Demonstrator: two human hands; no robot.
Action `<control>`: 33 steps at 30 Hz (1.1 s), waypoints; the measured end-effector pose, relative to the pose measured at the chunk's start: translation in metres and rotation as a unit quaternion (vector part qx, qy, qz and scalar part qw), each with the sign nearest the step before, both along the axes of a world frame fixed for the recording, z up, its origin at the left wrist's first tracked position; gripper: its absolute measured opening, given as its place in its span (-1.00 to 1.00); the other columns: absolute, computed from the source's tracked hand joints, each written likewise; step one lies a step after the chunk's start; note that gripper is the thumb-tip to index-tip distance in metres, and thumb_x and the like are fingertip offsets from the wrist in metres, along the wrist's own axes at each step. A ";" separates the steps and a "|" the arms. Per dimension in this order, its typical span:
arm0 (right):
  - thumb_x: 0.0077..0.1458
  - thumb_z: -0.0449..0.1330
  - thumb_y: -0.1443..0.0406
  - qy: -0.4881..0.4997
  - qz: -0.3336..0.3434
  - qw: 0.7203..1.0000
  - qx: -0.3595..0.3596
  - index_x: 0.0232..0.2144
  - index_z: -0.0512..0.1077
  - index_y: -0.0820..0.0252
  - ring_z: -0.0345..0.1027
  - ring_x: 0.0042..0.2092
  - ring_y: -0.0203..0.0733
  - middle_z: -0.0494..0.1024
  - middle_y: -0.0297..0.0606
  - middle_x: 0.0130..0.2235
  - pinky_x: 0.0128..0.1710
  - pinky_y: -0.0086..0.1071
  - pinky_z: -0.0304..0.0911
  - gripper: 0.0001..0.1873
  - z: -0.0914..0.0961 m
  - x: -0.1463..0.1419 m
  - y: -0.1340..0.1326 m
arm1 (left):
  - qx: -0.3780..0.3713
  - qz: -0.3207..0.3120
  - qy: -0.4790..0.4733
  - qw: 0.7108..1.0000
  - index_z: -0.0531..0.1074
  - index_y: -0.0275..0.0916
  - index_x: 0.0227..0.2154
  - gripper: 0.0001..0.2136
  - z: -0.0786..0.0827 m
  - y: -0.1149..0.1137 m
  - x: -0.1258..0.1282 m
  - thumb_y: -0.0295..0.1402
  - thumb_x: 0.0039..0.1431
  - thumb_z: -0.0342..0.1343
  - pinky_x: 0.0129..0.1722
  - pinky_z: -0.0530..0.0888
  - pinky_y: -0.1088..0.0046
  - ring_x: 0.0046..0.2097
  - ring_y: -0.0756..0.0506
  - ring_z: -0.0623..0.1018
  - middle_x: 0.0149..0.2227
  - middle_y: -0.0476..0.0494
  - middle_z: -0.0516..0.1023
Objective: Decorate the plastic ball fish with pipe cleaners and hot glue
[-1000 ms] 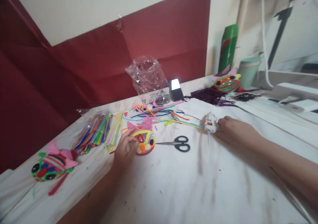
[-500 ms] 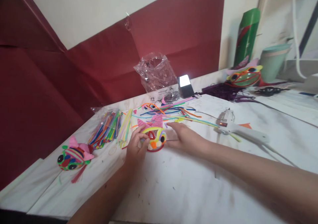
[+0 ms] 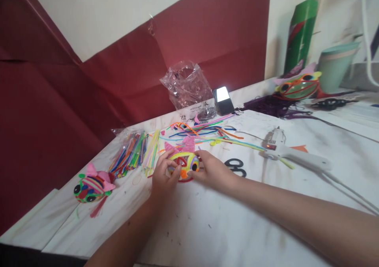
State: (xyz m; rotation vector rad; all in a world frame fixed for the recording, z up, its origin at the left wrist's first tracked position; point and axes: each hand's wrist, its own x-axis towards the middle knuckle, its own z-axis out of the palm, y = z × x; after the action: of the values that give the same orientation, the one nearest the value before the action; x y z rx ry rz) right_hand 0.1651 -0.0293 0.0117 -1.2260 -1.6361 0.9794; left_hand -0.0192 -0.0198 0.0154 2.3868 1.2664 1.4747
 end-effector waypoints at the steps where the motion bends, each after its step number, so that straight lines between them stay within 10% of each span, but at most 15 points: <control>1: -0.04 0.29 0.22 0.008 0.002 1.000 0.001 -0.01 0.25 0.19 0.54 -0.23 -0.10 0.56 -0.07 -0.08 -0.24 -0.25 0.42 -0.46 -0.001 0.000 0.000 | 0.002 0.001 0.002 1.000 0.36 -0.21 -0.47 -0.93 0.000 0.000 0.000 -0.42 0.11 0.09 0.06 0.42 0.13 0.10 -0.21 0.47 0.03 -0.28 0.48; 33: -0.24 0.11 0.16 0.022 -0.087 0.995 -0.038 -0.31 0.30 0.13 0.41 -0.22 -0.08 0.50 -0.21 -0.28 -0.25 -0.27 0.31 -0.64 0.004 -0.009 0.006 | 0.062 0.009 0.015 0.998 0.30 -0.21 -0.51 -0.88 -0.005 0.000 0.008 -0.45 0.05 0.14 -0.01 0.43 0.12 0.02 -0.22 0.50 -0.03 -0.27 0.49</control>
State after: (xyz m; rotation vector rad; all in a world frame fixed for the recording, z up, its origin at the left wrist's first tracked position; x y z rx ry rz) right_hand 0.1557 -0.0229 0.0157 -1.3636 -1.4431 0.9590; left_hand -0.0114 -0.0196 0.0104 2.4902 1.2418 1.5731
